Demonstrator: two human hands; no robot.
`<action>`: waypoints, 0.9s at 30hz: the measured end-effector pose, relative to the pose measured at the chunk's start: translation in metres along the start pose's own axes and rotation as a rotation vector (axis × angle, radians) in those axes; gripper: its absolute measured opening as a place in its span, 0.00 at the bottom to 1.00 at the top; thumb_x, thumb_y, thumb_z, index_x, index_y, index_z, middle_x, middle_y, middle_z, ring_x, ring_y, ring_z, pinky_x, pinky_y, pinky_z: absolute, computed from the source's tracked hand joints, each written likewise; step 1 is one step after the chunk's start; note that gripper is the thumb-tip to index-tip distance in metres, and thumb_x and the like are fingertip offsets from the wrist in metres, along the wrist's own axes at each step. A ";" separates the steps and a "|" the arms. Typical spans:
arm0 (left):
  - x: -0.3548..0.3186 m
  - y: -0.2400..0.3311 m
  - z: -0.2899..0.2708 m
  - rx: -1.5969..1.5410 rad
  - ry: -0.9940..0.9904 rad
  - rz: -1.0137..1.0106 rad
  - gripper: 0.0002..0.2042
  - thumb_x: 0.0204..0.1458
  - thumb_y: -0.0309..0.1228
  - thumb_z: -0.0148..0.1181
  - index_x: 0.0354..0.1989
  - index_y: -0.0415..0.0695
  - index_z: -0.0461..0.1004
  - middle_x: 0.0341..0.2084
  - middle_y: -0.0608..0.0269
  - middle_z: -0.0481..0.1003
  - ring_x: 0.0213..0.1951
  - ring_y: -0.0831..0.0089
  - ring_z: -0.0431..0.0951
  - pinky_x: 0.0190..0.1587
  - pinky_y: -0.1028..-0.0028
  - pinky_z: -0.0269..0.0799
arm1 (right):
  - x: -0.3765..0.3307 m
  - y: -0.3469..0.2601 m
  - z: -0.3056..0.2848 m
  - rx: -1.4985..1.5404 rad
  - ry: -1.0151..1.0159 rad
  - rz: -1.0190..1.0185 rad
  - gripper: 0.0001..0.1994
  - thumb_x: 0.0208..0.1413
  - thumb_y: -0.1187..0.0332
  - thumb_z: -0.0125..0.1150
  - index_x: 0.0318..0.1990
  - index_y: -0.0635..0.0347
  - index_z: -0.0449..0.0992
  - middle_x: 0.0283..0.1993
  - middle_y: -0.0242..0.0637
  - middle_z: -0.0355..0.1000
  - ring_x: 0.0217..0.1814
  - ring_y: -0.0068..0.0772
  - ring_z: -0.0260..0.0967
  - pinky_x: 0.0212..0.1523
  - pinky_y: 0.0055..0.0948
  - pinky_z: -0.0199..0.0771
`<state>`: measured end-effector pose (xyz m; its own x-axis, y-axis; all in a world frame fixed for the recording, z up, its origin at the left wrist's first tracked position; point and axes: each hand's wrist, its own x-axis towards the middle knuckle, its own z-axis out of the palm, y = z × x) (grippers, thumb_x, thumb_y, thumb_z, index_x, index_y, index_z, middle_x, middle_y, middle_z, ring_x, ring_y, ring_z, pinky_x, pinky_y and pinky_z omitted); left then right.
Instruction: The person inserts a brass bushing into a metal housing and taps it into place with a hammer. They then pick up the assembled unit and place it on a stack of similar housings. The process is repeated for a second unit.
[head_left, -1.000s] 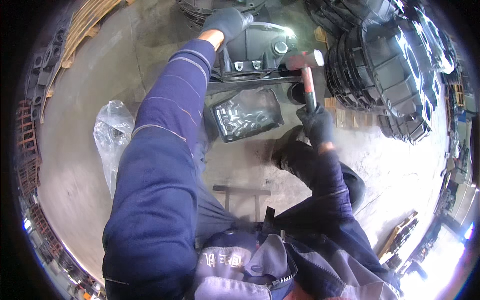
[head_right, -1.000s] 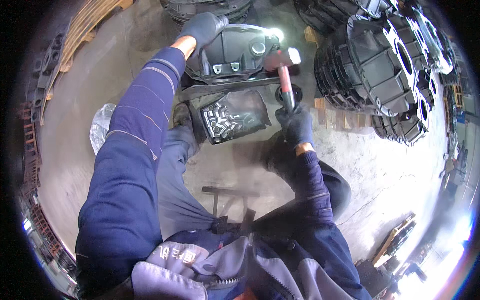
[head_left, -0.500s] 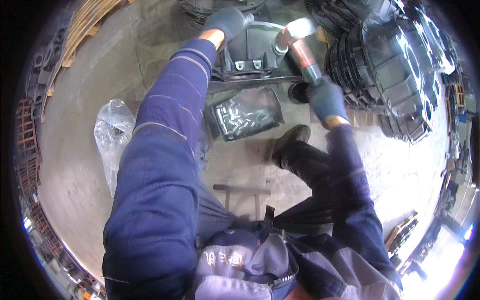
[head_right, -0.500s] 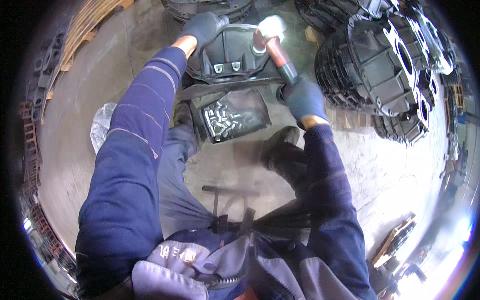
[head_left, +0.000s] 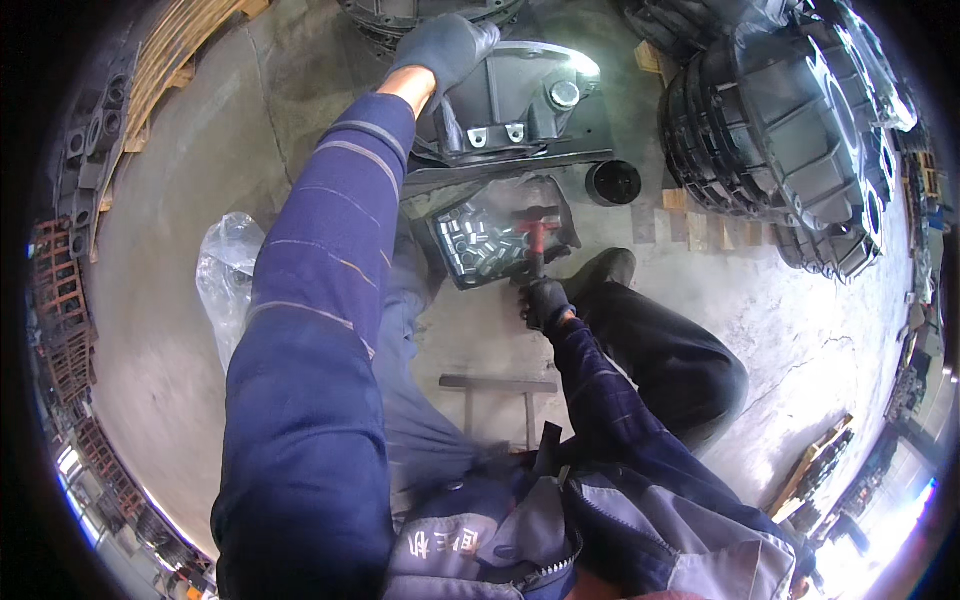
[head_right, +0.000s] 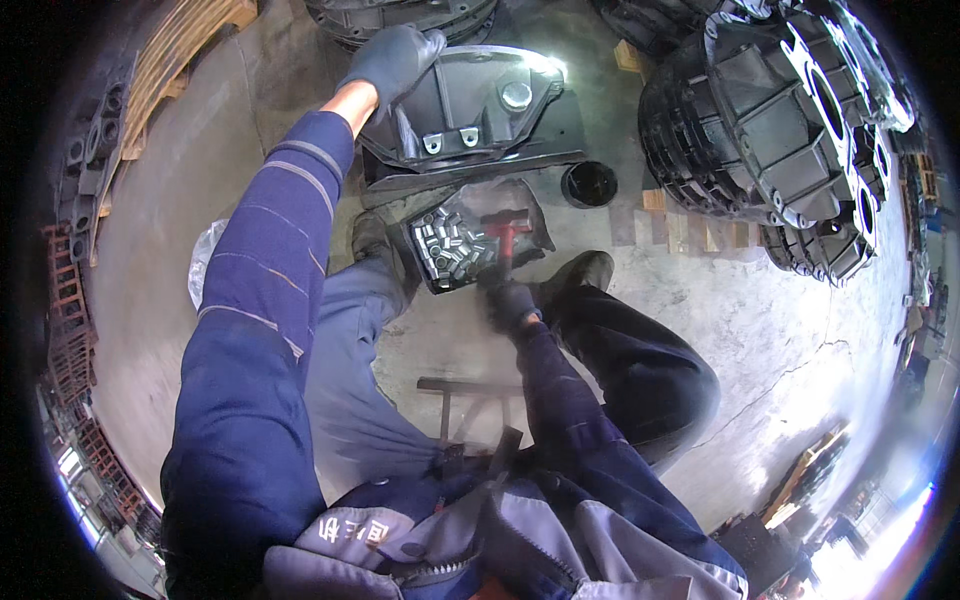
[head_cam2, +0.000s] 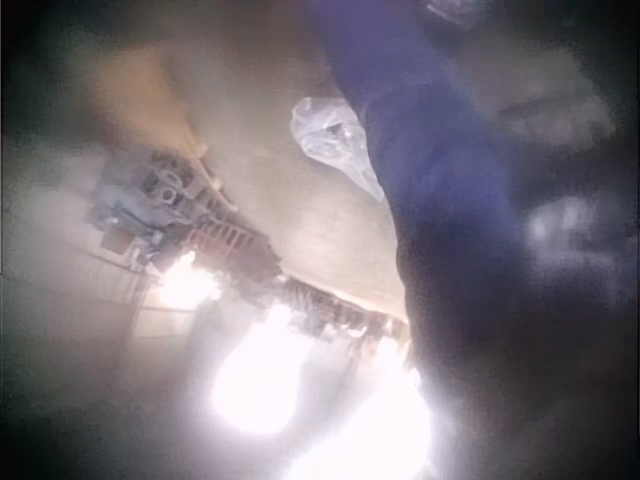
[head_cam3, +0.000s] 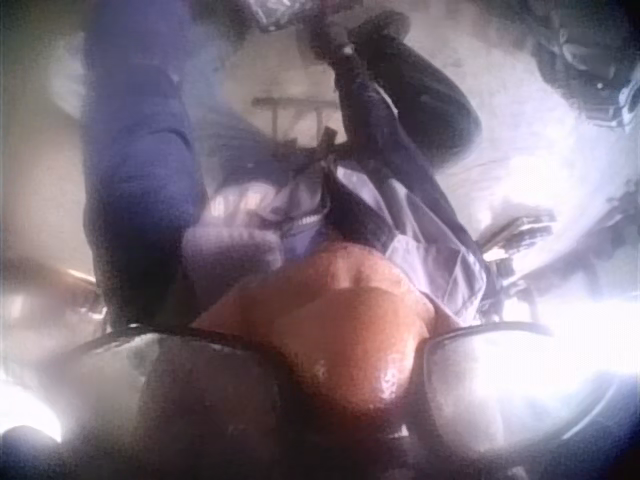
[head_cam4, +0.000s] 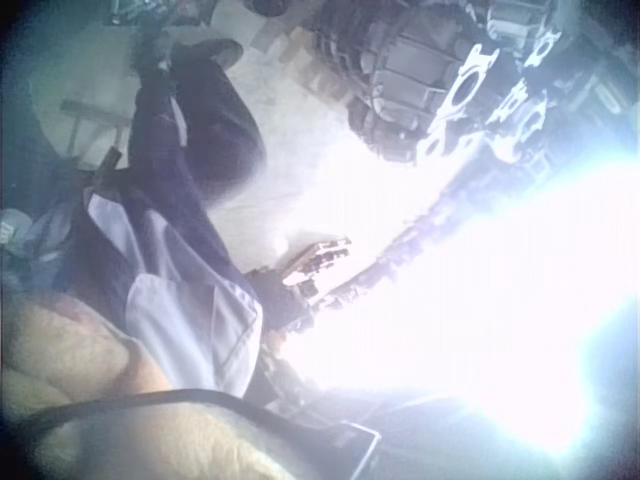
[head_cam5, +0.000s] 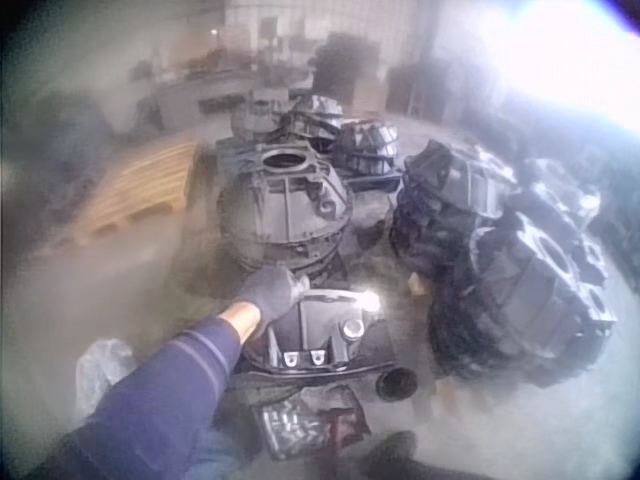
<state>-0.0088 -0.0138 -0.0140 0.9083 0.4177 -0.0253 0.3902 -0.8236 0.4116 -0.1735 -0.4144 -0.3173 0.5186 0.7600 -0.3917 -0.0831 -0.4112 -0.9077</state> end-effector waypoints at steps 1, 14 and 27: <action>0.001 0.000 0.000 0.005 -0.004 0.001 0.29 0.64 0.54 0.46 0.44 0.37 0.82 0.45 0.35 0.79 0.51 0.39 0.79 0.55 0.49 0.72 | 0.004 0.007 0.002 -0.088 0.044 0.157 0.15 0.66 0.54 0.52 0.46 0.51 0.79 0.31 0.35 0.76 0.29 0.39 0.74 0.26 0.42 0.71; 0.001 -0.001 -0.001 0.039 0.001 -0.001 0.29 0.64 0.55 0.46 0.47 0.39 0.82 0.47 0.38 0.79 0.53 0.40 0.78 0.57 0.50 0.71 | 0.131 -0.345 -0.142 -0.927 0.711 -0.345 0.21 0.52 0.52 0.71 0.48 0.53 0.82 0.47 0.45 0.81 0.44 0.50 0.79 0.47 0.42 0.80; 0.004 0.000 -0.004 0.062 -0.068 -0.011 0.32 0.65 0.58 0.43 0.43 0.40 0.84 0.44 0.39 0.81 0.50 0.41 0.80 0.56 0.51 0.73 | 0.056 -0.187 -0.101 -0.101 0.680 0.110 0.13 0.51 0.61 0.73 0.37 0.63 0.83 0.34 0.45 0.83 0.37 0.37 0.82 0.40 0.34 0.79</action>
<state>-0.0058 -0.0105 -0.0108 0.9113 0.4013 -0.0921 0.4066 -0.8422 0.3540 -0.0430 -0.3459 -0.1545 0.9323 0.2409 -0.2697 -0.1032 -0.5376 -0.8369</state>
